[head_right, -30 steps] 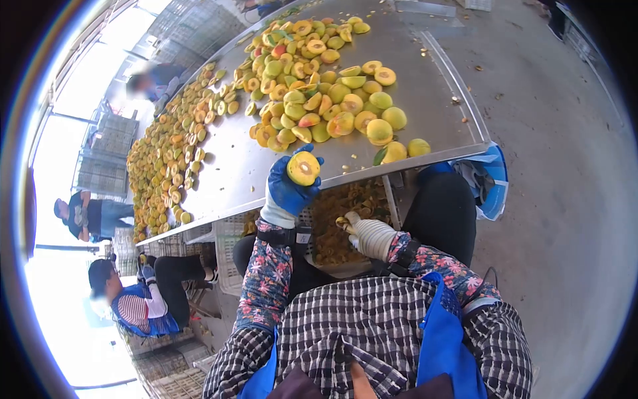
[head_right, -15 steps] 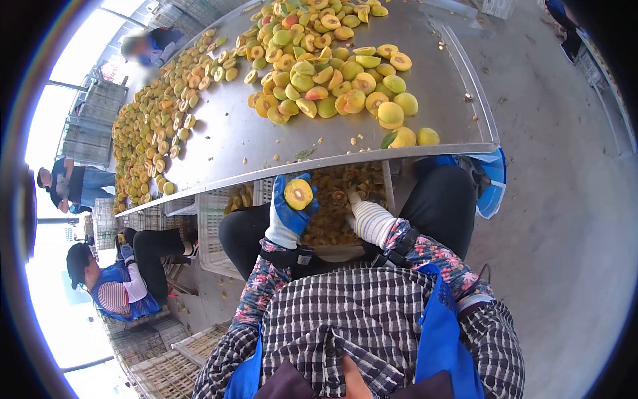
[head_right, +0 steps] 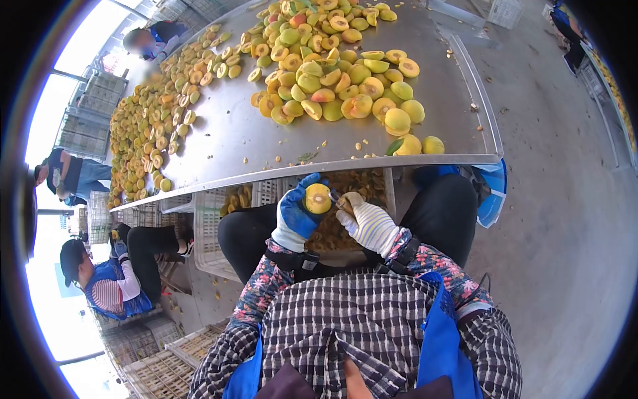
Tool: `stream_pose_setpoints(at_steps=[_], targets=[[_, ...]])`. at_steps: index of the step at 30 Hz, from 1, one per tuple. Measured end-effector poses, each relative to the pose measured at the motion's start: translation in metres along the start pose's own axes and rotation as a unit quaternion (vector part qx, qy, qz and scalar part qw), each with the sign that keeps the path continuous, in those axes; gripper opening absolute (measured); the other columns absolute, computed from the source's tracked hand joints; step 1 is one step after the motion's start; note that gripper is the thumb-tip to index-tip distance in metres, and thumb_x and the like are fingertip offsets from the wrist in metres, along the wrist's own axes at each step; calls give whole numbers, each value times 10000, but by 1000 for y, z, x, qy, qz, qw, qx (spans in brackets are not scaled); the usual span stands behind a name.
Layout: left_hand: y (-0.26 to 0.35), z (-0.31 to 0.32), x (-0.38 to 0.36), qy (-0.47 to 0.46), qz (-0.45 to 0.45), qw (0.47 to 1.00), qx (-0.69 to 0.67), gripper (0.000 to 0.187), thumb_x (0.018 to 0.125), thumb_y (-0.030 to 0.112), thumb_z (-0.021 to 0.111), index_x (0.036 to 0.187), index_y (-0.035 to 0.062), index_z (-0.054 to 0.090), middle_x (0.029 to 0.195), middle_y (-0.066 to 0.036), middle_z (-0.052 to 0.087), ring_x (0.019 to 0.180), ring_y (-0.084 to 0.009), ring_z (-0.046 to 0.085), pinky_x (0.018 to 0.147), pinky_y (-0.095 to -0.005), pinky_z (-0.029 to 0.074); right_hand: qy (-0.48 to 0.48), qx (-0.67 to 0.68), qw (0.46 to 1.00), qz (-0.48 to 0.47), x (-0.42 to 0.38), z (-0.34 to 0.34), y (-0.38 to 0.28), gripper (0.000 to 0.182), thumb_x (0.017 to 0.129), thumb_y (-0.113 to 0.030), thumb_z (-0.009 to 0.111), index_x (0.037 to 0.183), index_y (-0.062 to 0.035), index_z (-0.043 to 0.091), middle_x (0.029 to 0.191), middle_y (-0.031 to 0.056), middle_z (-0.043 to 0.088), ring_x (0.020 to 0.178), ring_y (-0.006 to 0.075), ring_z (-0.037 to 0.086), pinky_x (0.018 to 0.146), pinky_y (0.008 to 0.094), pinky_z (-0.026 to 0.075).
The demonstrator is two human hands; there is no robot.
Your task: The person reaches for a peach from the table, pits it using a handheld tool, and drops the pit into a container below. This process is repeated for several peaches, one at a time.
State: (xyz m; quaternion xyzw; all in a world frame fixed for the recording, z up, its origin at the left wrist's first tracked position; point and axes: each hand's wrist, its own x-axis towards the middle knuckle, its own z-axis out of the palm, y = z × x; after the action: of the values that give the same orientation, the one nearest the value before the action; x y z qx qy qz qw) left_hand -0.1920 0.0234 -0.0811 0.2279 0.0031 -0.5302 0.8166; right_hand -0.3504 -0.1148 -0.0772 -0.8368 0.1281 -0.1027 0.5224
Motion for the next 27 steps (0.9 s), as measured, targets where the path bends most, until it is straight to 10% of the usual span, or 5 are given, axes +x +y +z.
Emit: stream_pose_setpoints(at_steps=[6,9,17,22,27], targets=[[-21,2,4,35,162,918,361,364,923,281,581,1157,3,578,1077,-157,649,999,-319,623,947,-460,498,-18,-108,994,-11,4,2,-6,328,948,-292,537,1101,-13,456,754,246,633,720,426,633,627,492,487],[-28,-2,14,150,59,987,-1,368,932,375,597,1056,29,593,967,-118,653,911,-301,632,891,-456,528,-109,-156,976,109,6,5,-18,313,987,-315,470,1091,-20,484,843,219,640,792,401,630,688,449,494],[-44,6,18,218,115,968,55,339,971,390,538,979,53,576,922,-107,627,909,-296,629,871,-437,530,-9,-45,998,-31,3,43,27,365,954,-276,517,1078,59,443,745,271,622,692,445,622,596,490,496],[-48,-6,22,142,233,856,440,321,982,362,523,976,44,568,955,-116,628,923,-296,628,877,-436,524,-31,-32,999,-21,7,16,10,386,960,-289,506,1101,68,457,770,281,622,723,442,625,641,487,498],[-39,7,23,178,89,976,88,319,982,359,524,963,43,564,978,-123,611,914,-301,625,858,-456,529,-94,-89,989,73,7,12,-2,396,962,-289,506,1155,52,452,820,285,633,787,447,627,696,490,494]])
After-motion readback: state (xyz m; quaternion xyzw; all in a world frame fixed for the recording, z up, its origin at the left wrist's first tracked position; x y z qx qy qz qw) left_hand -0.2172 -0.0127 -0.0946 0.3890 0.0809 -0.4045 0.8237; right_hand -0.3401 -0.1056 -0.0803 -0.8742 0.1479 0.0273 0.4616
